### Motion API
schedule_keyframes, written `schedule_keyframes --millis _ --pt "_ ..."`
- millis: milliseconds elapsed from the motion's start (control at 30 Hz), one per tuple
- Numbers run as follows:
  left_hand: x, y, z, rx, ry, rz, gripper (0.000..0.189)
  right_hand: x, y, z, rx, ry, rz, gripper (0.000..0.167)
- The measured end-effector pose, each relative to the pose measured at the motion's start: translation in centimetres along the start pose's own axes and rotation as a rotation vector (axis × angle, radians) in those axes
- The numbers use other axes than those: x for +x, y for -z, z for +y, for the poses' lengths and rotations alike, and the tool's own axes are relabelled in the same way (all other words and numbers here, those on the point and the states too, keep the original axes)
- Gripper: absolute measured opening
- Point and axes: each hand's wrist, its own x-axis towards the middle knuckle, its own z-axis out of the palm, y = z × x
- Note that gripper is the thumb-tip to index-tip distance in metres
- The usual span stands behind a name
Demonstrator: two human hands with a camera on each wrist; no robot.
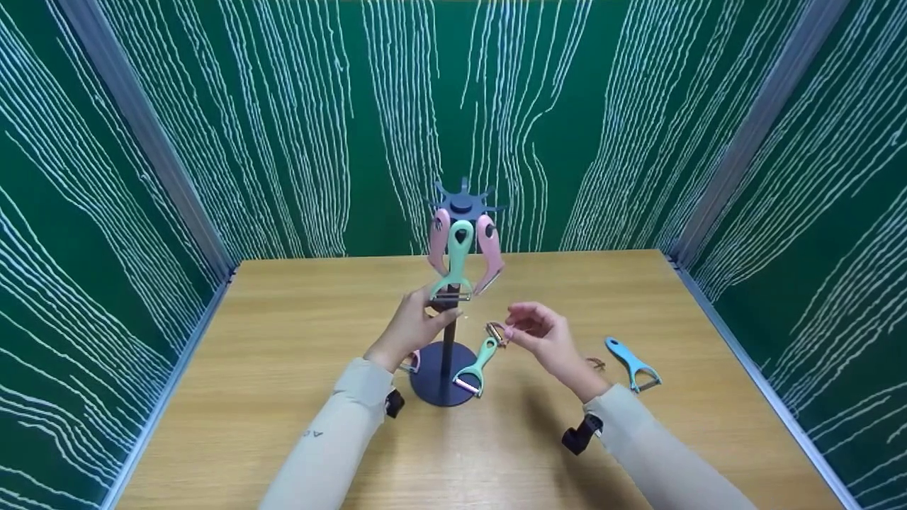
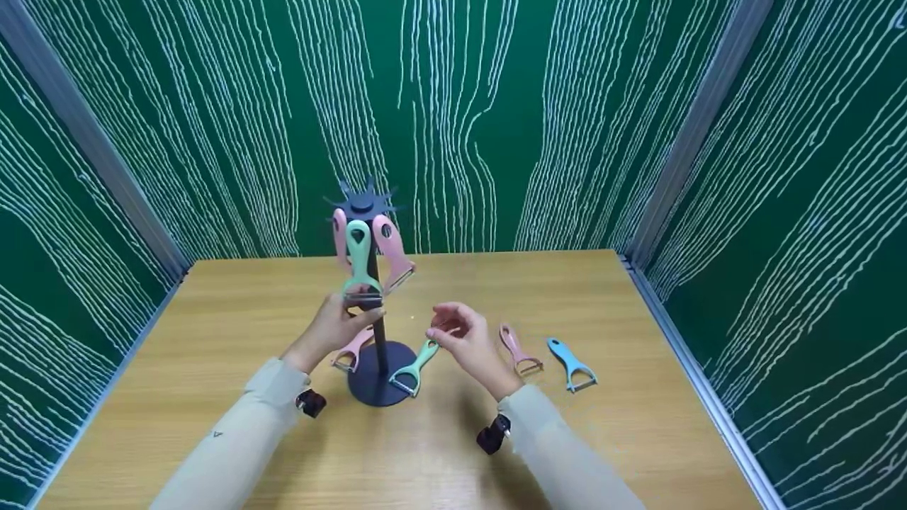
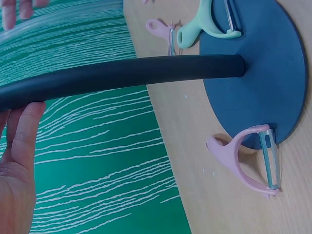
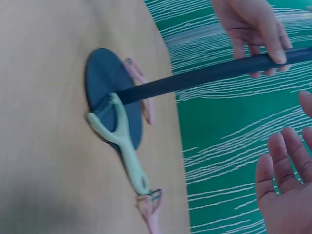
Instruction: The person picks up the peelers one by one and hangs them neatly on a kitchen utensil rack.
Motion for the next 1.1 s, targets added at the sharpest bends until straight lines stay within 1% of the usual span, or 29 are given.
schedule_keyframes --millis 133,233,467,733,933,1100 --pt "0.0 -0.1 0.0 -0.002 0.009 0.000 0.043 -0.4 -0.6 0.9 -0.040 -0.047 -0.021 0.039" --pt "0.0 0.0 0.0 -0.001 0.002 -0.003 0.043 -0.6 -1.1 1.5 -0.036 -0.051 -0.043 0.041" --pt "0.0 0.0 0.0 0.011 -0.002 0.005 0.045 -0.8 -2.4 3.5 -0.004 0.059 -0.071 0.042" --pt "-0.1 0.0 -0.1 -0.012 0.029 0.000 0.044 -1.2 -3.4 5.3 -0.034 0.034 -0.143 0.042" --pt "-0.1 0.0 -0.1 -0.013 0.024 0.000 0.046 -1.2 -3.9 6.6 -0.041 0.002 -0.179 0.047" --pt "0.0 0.0 -0.1 -0.011 0.025 0.001 0.047 -1.1 -4.2 7.4 -0.090 -0.006 -0.234 0.049"
